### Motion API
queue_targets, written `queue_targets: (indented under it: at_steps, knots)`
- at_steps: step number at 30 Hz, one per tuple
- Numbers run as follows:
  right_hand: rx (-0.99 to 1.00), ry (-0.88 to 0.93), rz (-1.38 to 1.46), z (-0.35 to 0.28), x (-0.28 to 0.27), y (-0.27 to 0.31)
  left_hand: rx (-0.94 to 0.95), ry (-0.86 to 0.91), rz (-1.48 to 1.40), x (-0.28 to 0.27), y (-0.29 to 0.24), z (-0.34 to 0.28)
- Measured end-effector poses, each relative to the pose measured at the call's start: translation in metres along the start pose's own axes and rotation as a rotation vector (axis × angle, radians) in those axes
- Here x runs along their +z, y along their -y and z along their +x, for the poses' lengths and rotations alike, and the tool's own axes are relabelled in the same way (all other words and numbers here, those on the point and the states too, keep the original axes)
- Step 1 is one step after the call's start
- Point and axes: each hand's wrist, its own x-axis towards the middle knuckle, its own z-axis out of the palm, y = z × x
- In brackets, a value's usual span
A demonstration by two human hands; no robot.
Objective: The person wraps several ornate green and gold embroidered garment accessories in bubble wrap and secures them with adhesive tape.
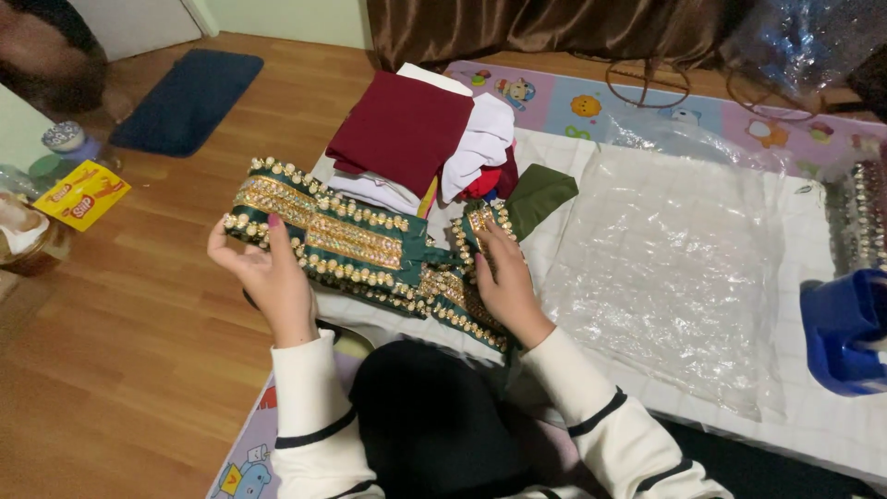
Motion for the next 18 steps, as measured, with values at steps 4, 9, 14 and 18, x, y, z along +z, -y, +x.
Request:
queue_targets:
  at_steps: [4, 9, 14, 18]
  knots:
    - [-0.023, 0.096, 0.081, 0.001, -0.001, 0.0, -0.136, -0.058, -0.212, 0.02, -0.035, 0.0]
    - [-0.085, 0.251, 0.02, -0.008, 0.008, 0.009, -0.043, -0.032, -0.171, 0.018, -0.024, -0.004]
    - [-0.056, 0.084, -0.09, -0.016, 0.012, -0.003, -0.068, -0.119, -0.227, 0.023, -0.02, -0.006]
    - [0.131, 0.101, -0.137, -0.04, 0.008, 0.012, -0.028, -0.09, -0.31, 0.022, -0.019, -0.008]
